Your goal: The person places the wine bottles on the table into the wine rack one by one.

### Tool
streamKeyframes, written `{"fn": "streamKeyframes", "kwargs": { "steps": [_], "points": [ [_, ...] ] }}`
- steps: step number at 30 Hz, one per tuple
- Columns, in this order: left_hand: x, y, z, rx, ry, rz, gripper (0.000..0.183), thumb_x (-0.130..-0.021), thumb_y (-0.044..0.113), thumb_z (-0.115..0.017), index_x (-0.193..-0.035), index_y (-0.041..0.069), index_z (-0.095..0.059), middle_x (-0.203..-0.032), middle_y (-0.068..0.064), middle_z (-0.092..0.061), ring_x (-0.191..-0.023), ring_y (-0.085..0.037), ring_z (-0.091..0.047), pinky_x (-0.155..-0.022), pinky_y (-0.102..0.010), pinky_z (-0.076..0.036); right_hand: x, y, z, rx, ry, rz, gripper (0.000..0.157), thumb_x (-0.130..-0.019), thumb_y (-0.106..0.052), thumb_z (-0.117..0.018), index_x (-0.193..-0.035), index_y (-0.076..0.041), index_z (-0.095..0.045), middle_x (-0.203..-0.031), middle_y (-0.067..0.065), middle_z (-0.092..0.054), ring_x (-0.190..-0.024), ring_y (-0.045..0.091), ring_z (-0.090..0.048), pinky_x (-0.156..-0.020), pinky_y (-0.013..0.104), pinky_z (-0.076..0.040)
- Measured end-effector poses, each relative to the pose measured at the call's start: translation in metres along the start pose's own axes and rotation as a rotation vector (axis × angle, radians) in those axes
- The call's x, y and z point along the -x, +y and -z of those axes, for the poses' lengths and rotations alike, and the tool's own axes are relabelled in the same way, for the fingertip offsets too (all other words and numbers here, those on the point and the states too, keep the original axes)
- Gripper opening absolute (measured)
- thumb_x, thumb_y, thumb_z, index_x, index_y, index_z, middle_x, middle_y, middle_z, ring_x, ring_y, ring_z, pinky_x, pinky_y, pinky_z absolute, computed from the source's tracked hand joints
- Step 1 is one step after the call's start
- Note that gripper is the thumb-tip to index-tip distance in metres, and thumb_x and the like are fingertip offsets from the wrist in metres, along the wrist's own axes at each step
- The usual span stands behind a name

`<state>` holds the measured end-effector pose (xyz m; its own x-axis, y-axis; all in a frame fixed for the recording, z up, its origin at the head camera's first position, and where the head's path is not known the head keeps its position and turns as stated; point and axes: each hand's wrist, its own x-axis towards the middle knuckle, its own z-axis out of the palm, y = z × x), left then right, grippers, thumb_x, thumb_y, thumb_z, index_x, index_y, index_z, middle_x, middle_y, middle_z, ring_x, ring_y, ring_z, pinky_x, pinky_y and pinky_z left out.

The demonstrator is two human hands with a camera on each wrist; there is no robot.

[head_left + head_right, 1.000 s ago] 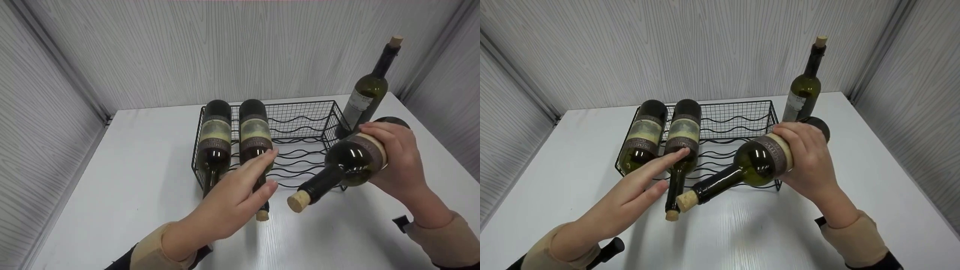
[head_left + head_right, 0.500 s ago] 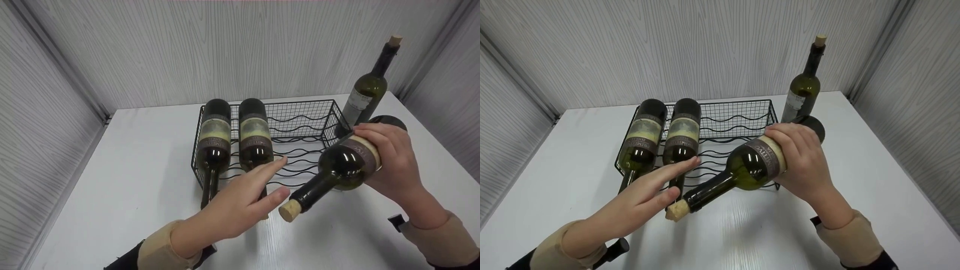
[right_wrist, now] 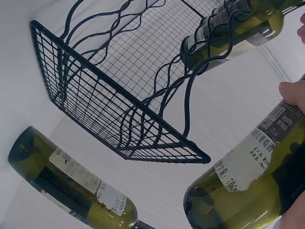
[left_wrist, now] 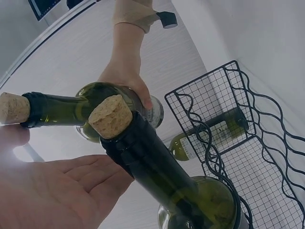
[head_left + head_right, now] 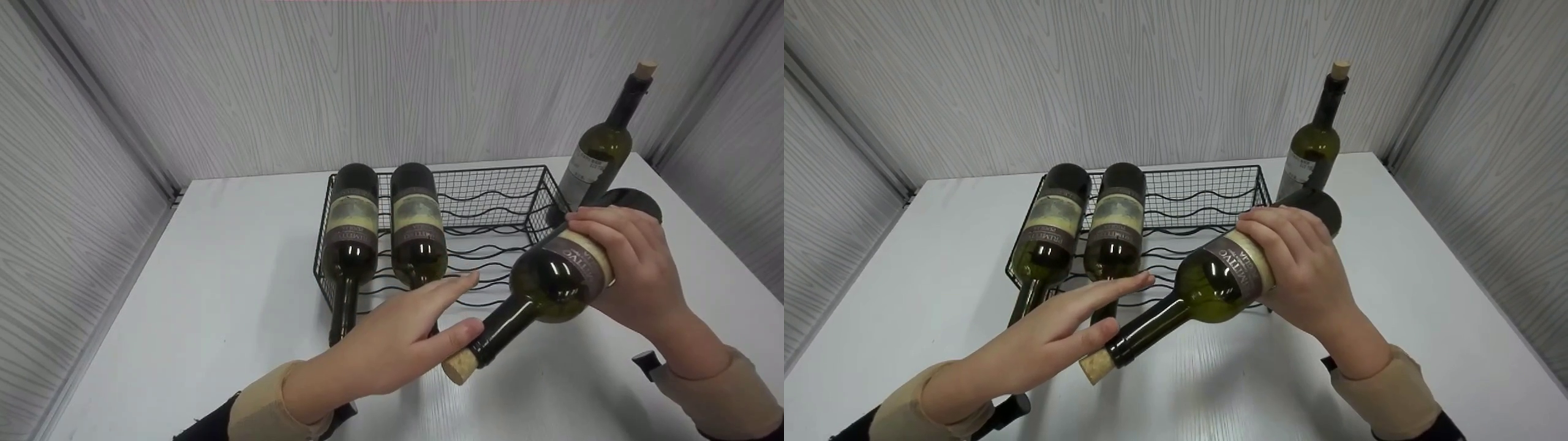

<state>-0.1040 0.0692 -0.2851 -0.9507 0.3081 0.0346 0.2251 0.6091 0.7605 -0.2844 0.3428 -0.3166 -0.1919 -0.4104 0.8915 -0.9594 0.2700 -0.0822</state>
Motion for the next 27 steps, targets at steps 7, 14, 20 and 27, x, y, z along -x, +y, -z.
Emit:
{"fn": "streamKeyframes", "kwargs": {
  "steps": [7,14,20,27],
  "points": [
    [-0.002,0.003,-0.001,-0.024,-0.056,0.021,0.062,-0.112,0.057,-0.041,-0.165,0.025,-0.041,-0.166,0.008,-0.047,-0.152,-0.009,-0.046,-0.125,-0.042,-0.044,-0.001,-0.002,-0.001,0.012,-0.003,0.027,0.039,-0.085,-0.023,-0.078,-0.115,0.001,-0.071,-0.118,0.017,-0.076,-0.116,0.031,-0.066,-0.119,0.027,-0.040],
    [-0.003,0.007,-0.005,-0.015,-0.118,0.004,0.063,-0.110,0.060,-0.042,-0.164,0.028,-0.042,-0.159,0.011,-0.055,-0.146,-0.005,-0.052,-0.122,-0.039,-0.047,-0.004,-0.005,-0.003,0.029,-0.007,0.074,0.037,-0.097,-0.032,-0.070,-0.115,0.000,-0.072,-0.117,0.017,-0.077,-0.114,0.033,-0.067,-0.121,0.028,-0.040],
    [0.000,0.010,-0.008,0.000,-0.161,-0.031,0.067,-0.108,0.066,-0.044,-0.166,0.035,-0.035,-0.148,0.013,-0.062,-0.131,0.001,-0.059,-0.118,-0.035,-0.050,-0.005,-0.008,-0.005,0.022,0.000,0.096,0.035,-0.099,-0.031,-0.070,-0.113,0.001,-0.073,-0.114,0.018,-0.077,-0.115,0.030,-0.069,-0.121,0.028,-0.041],
    [-0.001,0.010,-0.011,0.060,-0.157,-0.013,0.058,-0.106,0.057,-0.056,-0.159,0.034,-0.049,-0.145,0.013,-0.067,-0.128,0.002,-0.062,-0.113,-0.031,-0.053,-0.007,-0.012,-0.005,0.045,-0.002,0.131,0.028,-0.095,-0.022,-0.072,-0.113,0.000,-0.074,-0.114,0.017,-0.078,-0.115,0.029,-0.070,-0.122,0.029,-0.042]
  ]
}}
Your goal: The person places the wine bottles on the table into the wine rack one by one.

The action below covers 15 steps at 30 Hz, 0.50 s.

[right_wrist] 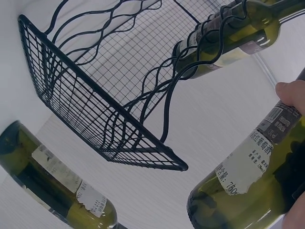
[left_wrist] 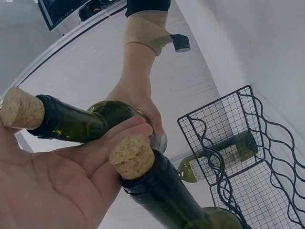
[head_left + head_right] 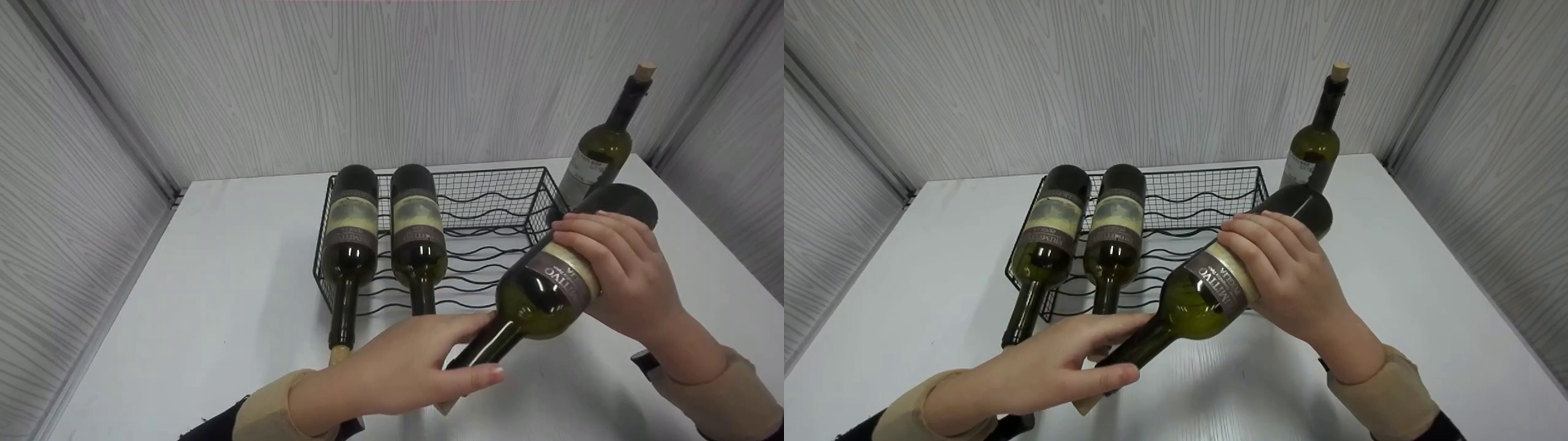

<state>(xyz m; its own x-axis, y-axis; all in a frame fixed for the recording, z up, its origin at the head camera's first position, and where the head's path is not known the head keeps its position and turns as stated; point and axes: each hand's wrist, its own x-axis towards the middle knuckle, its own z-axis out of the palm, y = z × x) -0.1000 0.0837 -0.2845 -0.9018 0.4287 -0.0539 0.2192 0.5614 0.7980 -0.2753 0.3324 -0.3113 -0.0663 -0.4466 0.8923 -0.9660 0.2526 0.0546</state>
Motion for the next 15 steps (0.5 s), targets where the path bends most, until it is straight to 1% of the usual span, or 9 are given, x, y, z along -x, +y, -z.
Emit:
{"fn": "streamKeyframes", "kwargs": {
  "steps": [2,4,6,9,11,13,15],
  "points": [
    [0.000,0.000,-0.001,0.026,0.006,0.003,0.053,-0.105,0.053,-0.060,-0.153,0.032,-0.055,-0.142,0.012,-0.069,-0.131,0.003,-0.060,-0.111,-0.029,-0.053,-0.001,-0.001,0.000,0.008,-0.003,0.011,0.028,-0.097,-0.024,-0.070,-0.113,0.000,-0.074,-0.113,0.018,-0.078,-0.115,0.029,-0.070,-0.123,0.029,-0.042],
    [0.000,0.001,-0.001,0.060,0.004,0.011,0.050,-0.105,0.051,-0.063,-0.150,0.031,-0.058,-0.138,0.014,-0.071,-0.127,0.005,-0.062,-0.108,-0.026,-0.054,-0.003,-0.003,0.001,0.008,-0.001,0.018,0.029,-0.098,-0.025,-0.069,-0.113,0.000,-0.074,-0.112,0.018,-0.078,-0.116,0.028,-0.071,-0.123,0.029,-0.042],
    [0.001,0.002,-0.002,0.079,-0.001,0.013,0.047,-0.104,0.049,-0.065,-0.147,0.030,-0.060,-0.134,0.016,-0.073,-0.118,0.008,-0.064,-0.103,-0.023,-0.054,-0.005,-0.005,0.001,0.006,0.021,0.024,0.026,-0.097,-0.022,-0.071,-0.112,0.000,-0.074,-0.112,0.017,-0.079,-0.117,0.026,-0.072,-0.122,0.029,-0.043],
    [0.001,0.004,-0.001,0.138,-0.016,0.014,0.040,-0.102,0.045,-0.070,-0.138,0.028,-0.065,-0.120,0.019,-0.076,-0.103,0.009,-0.066,-0.094,-0.019,-0.055,-0.009,-0.007,0.003,0.009,0.058,0.037,0.023,-0.092,-0.013,-0.075,-0.111,0.000,-0.075,-0.112,0.016,-0.080,-0.119,0.025,-0.073,-0.121,0.031,-0.044],
    [-0.001,0.004,-0.002,0.234,-0.042,0.014,0.037,-0.101,0.038,-0.074,-0.134,0.024,-0.067,-0.116,0.017,-0.077,-0.099,0.008,-0.067,-0.092,-0.017,-0.054,-0.013,-0.010,0.004,0.021,0.078,0.046,0.023,-0.089,-0.009,-0.077,-0.110,-0.001,-0.074,-0.112,0.015,-0.080,-0.119,0.025,-0.073,-0.121,0.032,-0.045],
    [-0.003,0.003,-0.003,0.382,-0.091,0.024,0.035,-0.100,0.027,-0.076,-0.133,0.018,-0.067,-0.116,0.010,-0.079,-0.101,0.007,-0.069,-0.092,-0.015,-0.055,-0.016,-0.013,0.004,0.031,0.094,0.057,0.023,-0.088,-0.005,-0.077,-0.110,-0.001,-0.074,-0.112,0.015,-0.080,-0.119,0.025,-0.074,-0.121,0.032,-0.046],
    [-0.005,0.003,-0.006,0.534,-0.144,0.045,0.035,-0.099,0.017,-0.076,-0.132,0.013,-0.066,-0.121,0.000,-0.080,-0.102,0.005,-0.071,-0.093,-0.014,-0.056,-0.019,-0.016,0.004,0.034,0.112,0.069,0.022,-0.087,-0.003,-0.076,-0.109,-0.001,-0.074,-0.111,0.014,-0.080,-0.117,0.025,-0.074,-0.120,0.032,-0.046]
  ]
}}
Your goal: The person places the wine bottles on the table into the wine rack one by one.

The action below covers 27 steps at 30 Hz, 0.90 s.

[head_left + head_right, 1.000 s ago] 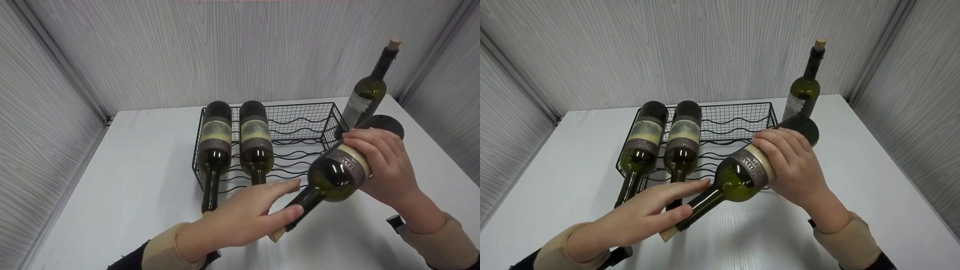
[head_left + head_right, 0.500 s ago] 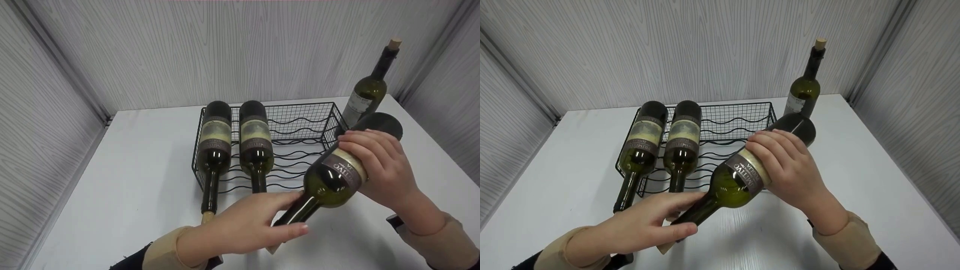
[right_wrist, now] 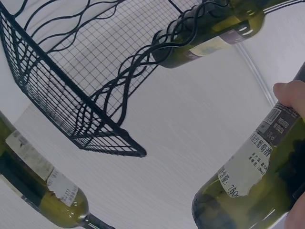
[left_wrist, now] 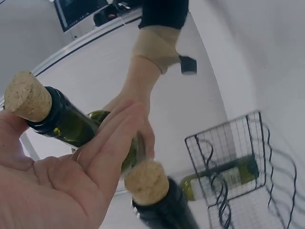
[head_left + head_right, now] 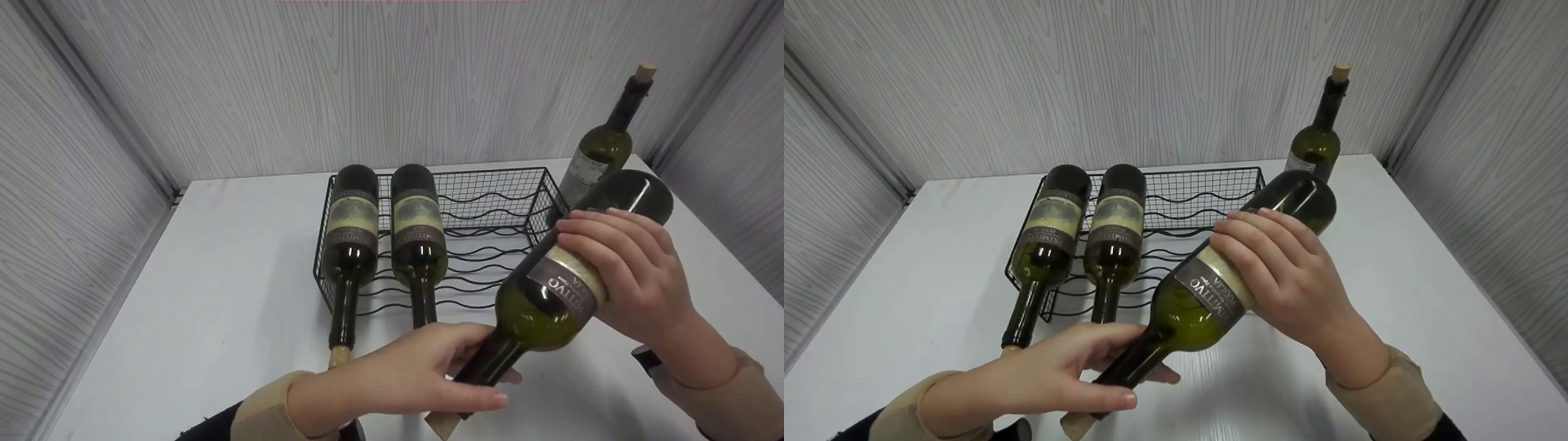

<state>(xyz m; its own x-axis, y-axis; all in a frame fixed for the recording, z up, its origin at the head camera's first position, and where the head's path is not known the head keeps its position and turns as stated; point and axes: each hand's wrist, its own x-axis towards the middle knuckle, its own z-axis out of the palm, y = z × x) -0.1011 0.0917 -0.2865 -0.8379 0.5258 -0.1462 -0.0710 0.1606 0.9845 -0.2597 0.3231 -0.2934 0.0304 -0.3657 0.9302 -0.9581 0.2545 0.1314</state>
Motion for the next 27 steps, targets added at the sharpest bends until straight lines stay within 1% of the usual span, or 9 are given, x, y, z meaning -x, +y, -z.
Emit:
{"fn": "streamKeyframes", "kwargs": {
  "steps": [2,4,7,11,16,20,24,26,27],
  "points": [
    [-0.002,-0.002,-0.003,0.135,-0.054,0.031,0.035,-0.098,0.010,-0.074,-0.132,0.011,-0.065,-0.126,-0.007,-0.079,-0.105,0.003,-0.072,-0.095,-0.015,-0.056,-0.003,-0.004,-0.001,-0.003,0.019,0.010,0.019,-0.090,-0.004,-0.075,-0.109,-0.001,-0.074,-0.110,0.014,-0.080,-0.116,0.024,-0.075,-0.120,0.032,-0.047],
    [-0.003,-0.004,-0.006,0.229,-0.093,0.059,0.032,-0.099,0.007,-0.070,-0.130,0.012,-0.064,-0.128,-0.013,-0.078,-0.107,0.001,-0.072,-0.096,-0.017,-0.056,-0.006,-0.008,-0.002,-0.006,0.033,0.022,0.016,-0.093,-0.006,-0.073,-0.108,0.000,-0.074,-0.109,0.015,-0.081,-0.117,0.024,-0.075,-0.119,0.033,-0.048],
    [-0.004,-0.006,-0.011,0.319,-0.138,0.067,0.030,-0.102,0.007,-0.065,-0.132,0.012,-0.062,-0.133,-0.018,-0.074,-0.116,-0.003,-0.072,-0.102,-0.019,-0.054,-0.010,-0.012,-0.002,-0.006,0.051,0.040,0.013,-0.097,-0.009,-0.071,-0.106,0.000,-0.074,-0.109,0.014,-0.081,-0.117,0.023,-0.075,-0.119,0.032,-0.049],
    [-0.007,-0.009,-0.016,0.415,-0.174,0.072,0.030,-0.106,0.010,-0.059,-0.137,0.008,-0.060,-0.139,-0.027,-0.067,-0.128,-0.015,-0.071,-0.107,-0.026,-0.056,-0.014,-0.016,-0.004,0.006,0.073,0.076,0.009,-0.098,-0.005,-0.069,-0.104,-0.001,-0.074,-0.108,0.013,-0.081,-0.116,0.022,-0.076,-0.117,0.032,-0.050],
    [-0.013,-0.013,-0.020,0.548,-0.185,0.133,0.034,-0.109,0.016,-0.054,-0.141,0.006,-0.060,-0.144,-0.035,-0.059,-0.138,-0.036,-0.063,-0.109,-0.035,-0.058,-0.014,-0.016,-0.005,0.024,0.056,0.128,0.009,-0.101,-0.003,-0.065,-0.103,-0.001,-0.074,-0.108,0.013,-0.082,-0.114,0.024,-0.077,-0.117,0.034,-0.051],
    [-0.017,-0.016,-0.025,0.654,-0.177,0.179,0.033,-0.110,0.018,-0.053,-0.140,0.005,-0.061,-0.148,-0.038,-0.054,-0.141,-0.045,-0.054,-0.106,-0.034,-0.060,-0.011,-0.013,-0.003,0.019,-0.003,0.145,0.012,-0.104,-0.003,-0.063,-0.107,-0.002,-0.074,-0.111,0.013,-0.081,-0.118,0.025,-0.076,-0.119,0.034,-0.049],
    [-0.020,-0.019,-0.031,0.703,-0.149,0.191,0.030,-0.109,0.018,-0.056,-0.135,0.005,-0.064,-0.146,-0.039,-0.054,-0.139,-0.044,-0.057,-0.095,-0.027,-0.063,-0.009,-0.012,-0.002,0.010,-0.036,0.143,0.013,-0.105,-0.005,-0.061,-0.109,-0.002,-0.074,-0.113,0.013,-0.081,-0.120,0.024,-0.075,-0.121,0.034,-0.048],
    [-0.021,-0.020,-0.034,0.727,-0.138,0.195,0.028,-0.108,0.019,-0.057,-0.131,0.005,-0.066,-0.146,-0.039,-0.054,-0.136,-0.040,-0.061,-0.096,-0.027,-0.063,-0.009,-0.012,-0.003,0.009,-0.036,0.142,0.014,-0.105,-0.006,-0.062,-0.109,-0.002,-0.074,-0.114,0.013,-0.081,-0.121,0.024,-0.075,-0.121,0.034,-0.048],
    [-0.021,-0.021,-0.036,0.739,-0.132,0.202,0.026,-0.108,0.019,-0.058,-0.129,0.006,-0.067,-0.145,-0.038,-0.056,-0.133,-0.036,-0.065,-0.098,-0.027,-0.062,-0.009,-0.012,-0.003,0.005,-0.034,0.141,0.014,-0.105,-0.006,-0.062,-0.109,-0.003,-0.074,-0.114,0.013,-0.081,-0.121,0.024,-0.075,-0.121,0.034,-0.048]
  ]
}}
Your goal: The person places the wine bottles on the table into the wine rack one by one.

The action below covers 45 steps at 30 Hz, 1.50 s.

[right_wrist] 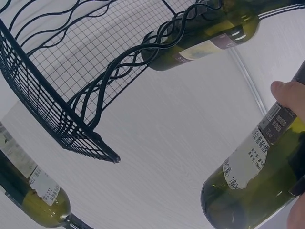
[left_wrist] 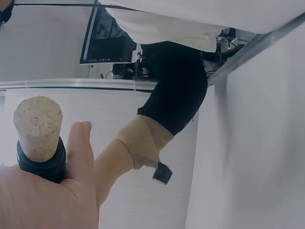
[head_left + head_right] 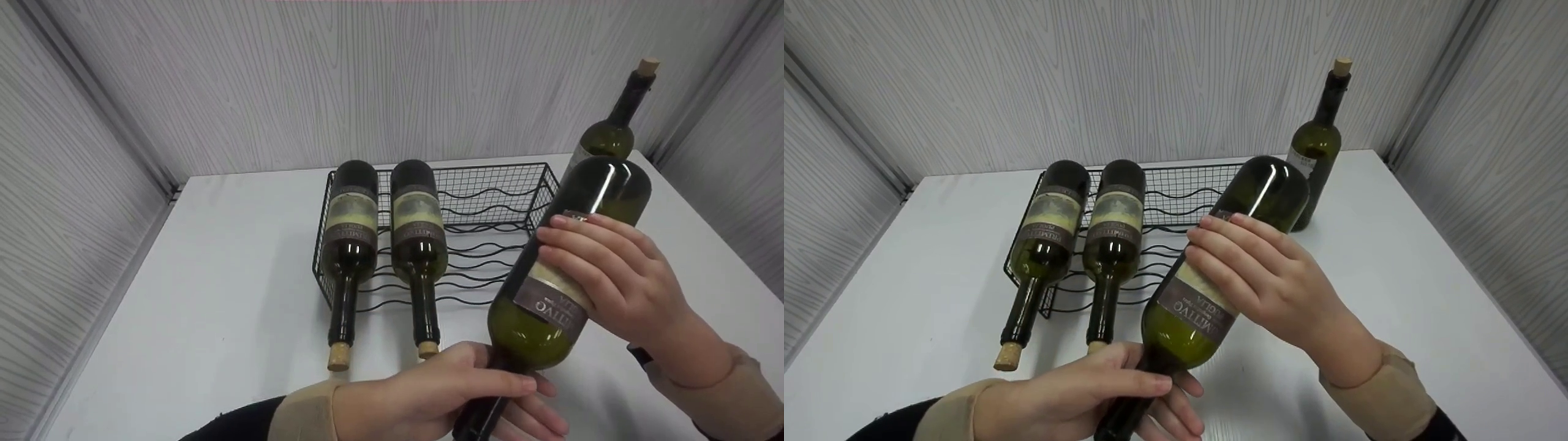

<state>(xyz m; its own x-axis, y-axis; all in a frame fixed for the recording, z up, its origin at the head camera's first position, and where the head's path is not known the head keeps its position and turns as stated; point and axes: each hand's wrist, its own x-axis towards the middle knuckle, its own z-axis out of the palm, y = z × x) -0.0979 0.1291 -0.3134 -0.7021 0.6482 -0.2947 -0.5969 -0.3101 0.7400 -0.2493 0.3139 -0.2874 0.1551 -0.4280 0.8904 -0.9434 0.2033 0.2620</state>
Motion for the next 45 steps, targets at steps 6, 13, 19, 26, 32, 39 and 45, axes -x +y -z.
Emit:
{"fn": "streamKeyframes", "kwargs": {
  "steps": [6,13,19,26,32,39,45],
  "points": [
    [0.000,-0.006,-0.007,-0.007,0.026,-0.029,0.011,-0.105,0.013,-0.060,-0.099,0.017,-0.068,-0.094,-0.005,-0.081,-0.084,-0.004,-0.074,-0.088,-0.018,-0.061,-0.001,0.000,-0.001,-0.020,0.000,0.001,0.014,-0.106,-0.006,-0.061,-0.109,-0.003,-0.075,-0.117,0.011,-0.081,-0.124,0.022,-0.073,-0.121,0.033,-0.048],
    [0.001,-0.011,-0.011,0.025,0.009,-0.074,0.015,-0.106,0.014,-0.057,-0.092,0.018,-0.057,-0.065,0.012,-0.052,-0.059,-0.001,-0.047,-0.061,-0.013,-0.042,0.001,0.000,-0.004,-0.041,0.003,-0.005,0.014,-0.106,-0.008,-0.062,-0.110,-0.003,-0.074,-0.116,0.011,-0.081,-0.123,0.022,-0.073,-0.121,0.033,-0.048],
    [0.000,-0.013,-0.011,0.095,-0.011,-0.091,0.010,-0.108,0.014,-0.056,-0.098,0.016,-0.053,-0.063,0.010,-0.042,-0.052,-0.002,-0.036,-0.051,-0.013,-0.032,0.002,-0.001,-0.005,-0.050,-0.007,0.006,0.014,-0.106,-0.007,-0.062,-0.110,-0.003,-0.073,-0.115,0.013,-0.081,-0.122,0.024,-0.074,-0.121,0.033,-0.048],
    [-0.001,-0.014,-0.011,0.077,-0.006,-0.075,0.013,-0.108,0.012,-0.055,-0.096,0.017,-0.052,-0.064,0.011,-0.041,-0.052,-0.002,-0.034,-0.050,-0.013,-0.030,0.004,0.000,-0.004,-0.050,-0.044,0.007,0.015,-0.106,-0.007,-0.060,-0.112,-0.003,-0.073,-0.115,0.014,-0.080,-0.122,0.023,-0.073,-0.122,0.032,-0.047],
    [-0.003,-0.018,-0.013,0.090,0.050,-0.093,0.018,-0.105,0.014,-0.056,-0.089,0.017,-0.050,-0.059,0.010,-0.037,-0.049,-0.002,-0.032,-0.048,-0.014,-0.027,0.004,0.001,-0.006,-0.053,-0.055,0.018,0.015,-0.106,-0.006,-0.059,-0.112,-0.003,-0.073,-0.115,0.014,-0.081,-0.120,0.024,-0.074,-0.122,0.032,-0.047],
    [-0.005,-0.018,-0.011,0.095,0.070,-0.087,0.020,-0.104,0.015,-0.056,-0.086,0.019,-0.049,-0.058,0.010,-0.035,-0.048,-0.002,-0.031,-0.046,-0.013,-0.025,0.004,0.001,-0.007,-0.052,-0.073,0.028,0.017,-0.107,-0.005,-0.057,-0.113,-0.002,-0.073,-0.115,0.014,-0.080,-0.118,0.025,-0.074,-0.122,0.031,-0.047],
    [-0.006,-0.017,-0.009,0.102,0.066,-0.080,0.019,-0.104,0.013,-0.055,-0.087,0.018,-0.050,-0.057,0.011,-0.033,-0.046,-0.001,-0.029,-0.046,-0.013,-0.025,0.004,0.001,-0.008,-0.057,-0.098,0.016,0.018,-0.109,-0.006,-0.057,-0.114,-0.002,-0.074,-0.114,0.015,-0.080,-0.112,0.028,-0.074,-0.122,0.031,-0.046]
  ]
}}
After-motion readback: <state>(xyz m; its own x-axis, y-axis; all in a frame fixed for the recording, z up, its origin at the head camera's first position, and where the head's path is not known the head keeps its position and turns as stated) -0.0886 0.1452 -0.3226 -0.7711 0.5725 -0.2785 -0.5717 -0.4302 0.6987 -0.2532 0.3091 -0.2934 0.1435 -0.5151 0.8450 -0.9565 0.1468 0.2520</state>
